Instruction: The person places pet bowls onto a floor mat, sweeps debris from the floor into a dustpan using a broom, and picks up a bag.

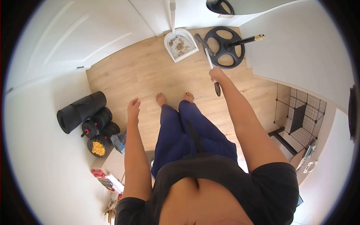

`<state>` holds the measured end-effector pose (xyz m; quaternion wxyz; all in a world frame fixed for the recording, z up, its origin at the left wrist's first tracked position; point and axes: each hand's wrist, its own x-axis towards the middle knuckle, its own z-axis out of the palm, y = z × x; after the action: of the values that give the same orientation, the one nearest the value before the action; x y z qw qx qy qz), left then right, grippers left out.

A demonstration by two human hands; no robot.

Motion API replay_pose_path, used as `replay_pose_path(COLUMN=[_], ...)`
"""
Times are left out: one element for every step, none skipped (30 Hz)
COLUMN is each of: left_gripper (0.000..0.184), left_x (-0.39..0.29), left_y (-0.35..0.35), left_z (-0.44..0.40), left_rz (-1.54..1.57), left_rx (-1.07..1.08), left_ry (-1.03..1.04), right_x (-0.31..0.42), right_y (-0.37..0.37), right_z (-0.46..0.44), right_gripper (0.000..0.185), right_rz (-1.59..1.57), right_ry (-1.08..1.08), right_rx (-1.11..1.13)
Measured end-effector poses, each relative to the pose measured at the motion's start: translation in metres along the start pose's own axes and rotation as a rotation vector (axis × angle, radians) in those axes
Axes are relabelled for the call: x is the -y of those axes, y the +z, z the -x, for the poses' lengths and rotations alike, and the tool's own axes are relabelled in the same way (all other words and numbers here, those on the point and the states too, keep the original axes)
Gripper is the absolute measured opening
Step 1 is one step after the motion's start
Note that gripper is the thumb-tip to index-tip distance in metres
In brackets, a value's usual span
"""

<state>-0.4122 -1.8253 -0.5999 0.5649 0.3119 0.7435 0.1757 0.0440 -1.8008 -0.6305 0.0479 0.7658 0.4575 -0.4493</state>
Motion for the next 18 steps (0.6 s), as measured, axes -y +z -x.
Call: replay_pose_path(left_gripper=[0.038,0.038,0.038,0.038,0.038,0.038,0.038,0.038,0.038,0.038,0.039,0.037,0.036,0.035,0.034,0.034,0.034,0.033], left_x=[0.018,0.025,0.032,0.038,0.04,0.038,0.037,0.035,0.036,0.037,0.037,0.042,0.05,0.067,0.074,0.078,0.093,0.095], left_y=[-0.016,-0.029,-0.04,-0.048,-0.054,-0.058,-0.062,-0.063,-0.063,-0.062,-0.064,-0.067,-0.07,-0.073,-0.078,-0.087,-0.097,-0.09], left_z=[0.011,0.025,0.037,0.049,0.06,0.072,0.084,0.092,0.102,0.112,0.125,0.128,0.129,0.119,0.124,0.131,0.137,0.153], left_rz=[0.011,0.019,0.063,0.107,0.121,0.137,0.153,0.192,0.243,0.308,0.356,0.417,0.377,0.394,0.442,0.477,0.51,0.532], left_rx=[-0.025,-0.027,-0.043,-0.061,-0.071,-0.065,-0.065,-0.05,-0.053,-0.071,-0.082,-0.112,-0.157,-0.217,-0.253,-0.272,-0.313,-0.333], left_ry=[-0.059,-0.05,-0.059,-0.071,-0.065,-0.015,0.029,0.067,0.098,0.151,0.184,0.211,0.236,0.272,0.268,0.279,0.268,0.254], right_x=[0.001,-0.007,-0.018,-0.018,-0.017,-0.006,0.003,-0.003,-0.017,-0.03,-0.031,-0.012,0.009,0.024,0.036,0.049,0.06,0.053], right_y=[-0.002,-0.001,0.001,0.001,0.001,-0.007,-0.006,-0.001,0.003,0.011,0.017,0.018,0.019,0.026,0.034,0.042,0.05,0.042], right_z=[0.009,0.019,0.032,0.055,0.078,0.119,0.153,0.166,0.174,0.187,0.197,0.206,0.213,0.212,0.208,0.203,0.199,0.199], right_gripper=[0.013,0.013,0.014,0.016,0.018,0.018,0.019,0.019,0.018,0.018,0.017,0.016,0.015,0.014,0.013,0.013,0.01,0.007], right_rz=[0.381,0.386,0.14,0.022,-0.096,-0.594,-1.082,-1.297,-1.487,-1.322,-1.145,-1.08,-1.004,-1.015,-1.043,-0.981,-1.02,-1.078], right_ry=[-0.208,-0.214,-0.175,-0.165,-0.154,0.044,0.256,0.279,0.31,0.178,0.021,0.098,0.178,0.2,0.23,0.211,0.226,0.24], right_rx=[0.087,0.077,0.098,0.111,0.122,0.1,0.084,0.216,0.371,0.309,0.271,0.26,0.235,0.255,0.255,0.293,0.319,0.339])
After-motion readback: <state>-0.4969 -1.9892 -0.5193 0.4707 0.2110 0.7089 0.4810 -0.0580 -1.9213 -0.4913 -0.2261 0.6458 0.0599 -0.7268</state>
